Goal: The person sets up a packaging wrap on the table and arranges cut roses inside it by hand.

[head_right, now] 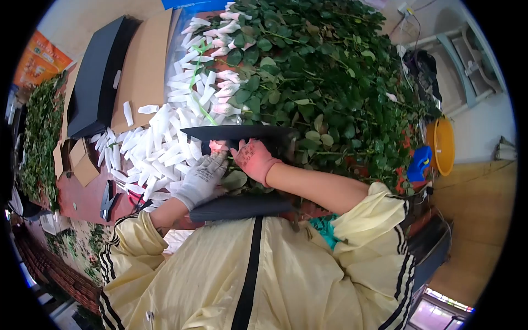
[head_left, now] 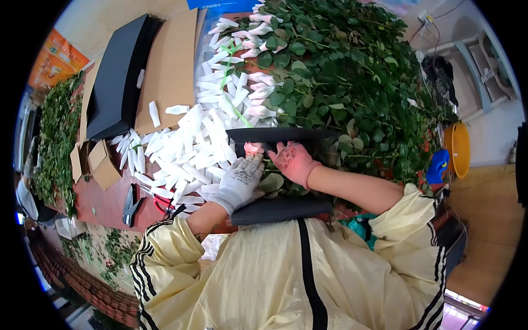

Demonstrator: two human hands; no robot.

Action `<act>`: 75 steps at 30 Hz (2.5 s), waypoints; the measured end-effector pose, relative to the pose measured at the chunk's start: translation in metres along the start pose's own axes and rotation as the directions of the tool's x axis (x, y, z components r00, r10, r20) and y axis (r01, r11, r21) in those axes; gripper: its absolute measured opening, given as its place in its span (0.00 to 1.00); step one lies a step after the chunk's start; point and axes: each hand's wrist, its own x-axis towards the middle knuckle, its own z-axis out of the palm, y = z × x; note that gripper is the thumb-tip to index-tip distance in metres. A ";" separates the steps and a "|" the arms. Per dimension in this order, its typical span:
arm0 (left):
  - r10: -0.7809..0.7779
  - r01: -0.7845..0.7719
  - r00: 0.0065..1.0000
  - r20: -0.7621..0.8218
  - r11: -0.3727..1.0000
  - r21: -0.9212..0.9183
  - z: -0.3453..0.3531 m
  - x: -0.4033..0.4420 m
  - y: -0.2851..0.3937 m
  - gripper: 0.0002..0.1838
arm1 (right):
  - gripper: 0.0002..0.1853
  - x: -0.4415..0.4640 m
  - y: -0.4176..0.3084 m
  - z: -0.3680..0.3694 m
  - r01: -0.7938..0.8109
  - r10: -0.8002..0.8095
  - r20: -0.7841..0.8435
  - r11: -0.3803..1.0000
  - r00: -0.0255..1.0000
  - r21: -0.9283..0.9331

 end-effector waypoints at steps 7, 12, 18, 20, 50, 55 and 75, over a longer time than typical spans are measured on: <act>0.070 -0.078 0.996 -0.046 0.973 -0.217 0.000 -0.004 -0.025 0.37 | 0.13 -0.040 0.002 -0.045 0.088 -0.046 -0.193 0.972 0.980 0.217; -0.109 -0.023 0.973 -0.202 0.829 -0.558 -0.029 -0.029 -0.058 0.20 | 0.11 -0.032 -0.005 -0.021 0.142 -0.131 -0.055 0.926 0.990 0.351; -0.064 -0.039 0.979 -0.196 0.876 -0.480 -0.015 -0.033 -0.047 0.11 | 0.11 -0.011 -0.015 0.005 0.143 -0.092 -0.182 0.947 0.979 0.287; -0.062 -0.019 0.977 -0.205 0.929 -0.369 -0.010 -0.027 -0.040 0.11 | 0.10 -0.007 -0.018 0.011 0.131 -0.083 -0.173 0.948 0.981 0.289; -0.011 -0.019 0.992 -0.123 0.971 -0.240 0.004 0.014 -0.048 0.12 | 0.16 -0.003 -0.031 0.017 0.128 -0.116 -0.052 0.902 0.992 0.413; -0.009 -0.023 0.992 -0.127 0.969 -0.247 -0.002 0.011 -0.043 0.14 | 0.17 0.000 -0.033 0.024 0.075 -0.100 0.026 0.868 0.995 0.491; -0.036 0.031 0.999 -0.020 0.970 -0.240 0.002 -0.003 -0.033 0.22 | 0.14 -0.003 -0.031 0.025 0.262 -0.282 -0.017 0.863 0.959 0.433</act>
